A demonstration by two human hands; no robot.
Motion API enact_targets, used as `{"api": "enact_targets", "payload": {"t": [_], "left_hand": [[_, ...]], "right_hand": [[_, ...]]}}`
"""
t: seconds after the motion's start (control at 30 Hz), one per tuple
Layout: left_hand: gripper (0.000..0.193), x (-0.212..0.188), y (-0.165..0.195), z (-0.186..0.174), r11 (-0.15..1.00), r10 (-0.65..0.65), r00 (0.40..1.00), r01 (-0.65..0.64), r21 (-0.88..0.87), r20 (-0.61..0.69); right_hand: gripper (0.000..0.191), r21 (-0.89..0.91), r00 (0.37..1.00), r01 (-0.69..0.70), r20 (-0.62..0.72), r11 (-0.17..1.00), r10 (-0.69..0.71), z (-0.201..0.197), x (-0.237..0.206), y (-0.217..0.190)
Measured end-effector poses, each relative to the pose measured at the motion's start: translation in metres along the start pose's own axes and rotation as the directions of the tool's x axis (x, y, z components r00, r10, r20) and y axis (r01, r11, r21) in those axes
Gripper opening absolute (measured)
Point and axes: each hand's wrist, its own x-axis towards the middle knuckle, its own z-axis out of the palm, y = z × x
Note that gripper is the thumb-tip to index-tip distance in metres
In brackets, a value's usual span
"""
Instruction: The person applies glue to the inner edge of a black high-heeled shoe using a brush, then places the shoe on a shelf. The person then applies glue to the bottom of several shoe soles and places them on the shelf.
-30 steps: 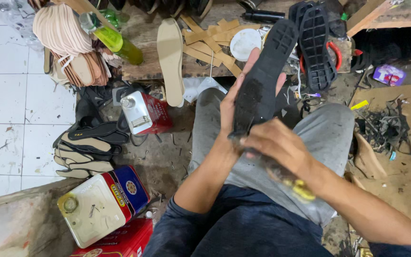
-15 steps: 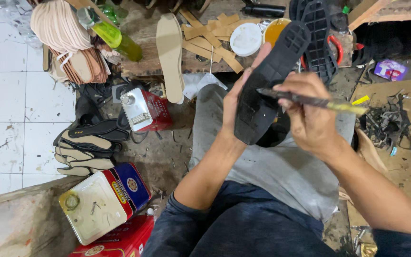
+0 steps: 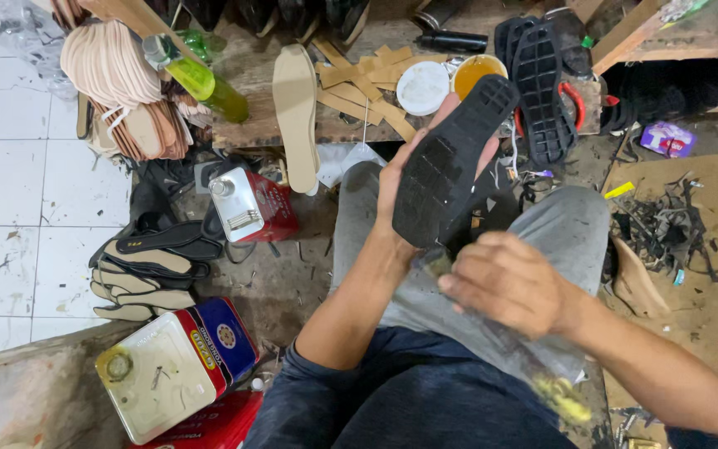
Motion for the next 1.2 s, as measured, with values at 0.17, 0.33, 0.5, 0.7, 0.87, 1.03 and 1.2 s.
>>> {"api": "enact_targets", "payload": {"t": [0.17, 0.33, 0.5, 0.7, 0.87, 1.03, 1.2], "left_hand": [[0.049, 0.002, 0.003, -0.001, 0.996, -0.071, 0.989, 0.076, -0.037, 0.127], [0.048, 0.005, 0.006, 0.004, 0.988, -0.149, 0.98, 0.152, -0.013, 0.128], [0.053, 0.006, 0.009, 0.008, 0.976, -0.189, 0.982, 0.191, -0.107, 0.024], [0.043, 0.007, 0.004, 0.007, 0.975, -0.219, 0.94, 0.224, 0.01, 0.261], [0.049, 0.01, -0.003, 0.015, 0.999, -0.033, 0.98, 0.033, 0.005, 0.196], [0.046, 0.007, -0.001, 0.027, 0.999, 0.025, 0.965, -0.033, 0.027, 0.261], [0.052, 0.006, -0.007, 0.033, 0.992, 0.074, 0.96, -0.1, 0.082, 0.269]], "right_hand": [[0.035, -0.083, 0.992, -0.094, 0.074, 0.992, 0.101, -0.017, 0.024, -0.003], [0.045, -0.035, 0.994, -0.105, 0.005, 0.994, 0.105, -0.026, 0.031, 0.001], [0.034, -0.006, 0.995, 0.038, 0.091, 0.999, -0.037, -0.025, 0.021, -0.006], [0.035, -0.156, 0.963, -0.268, -0.057, 0.951, 0.262, -0.022, 0.032, -0.01], [0.032, -0.027, 0.998, -0.015, 0.059, 1.0, 0.016, -0.009, 0.021, -0.025], [0.03, -0.163, 1.0, 0.027, 0.002, 0.986, -0.027, -0.004, 0.01, -0.027], [0.03, -0.235, 0.995, -0.085, -0.074, 0.968, 0.069, -0.018, 0.028, -0.023]]}}
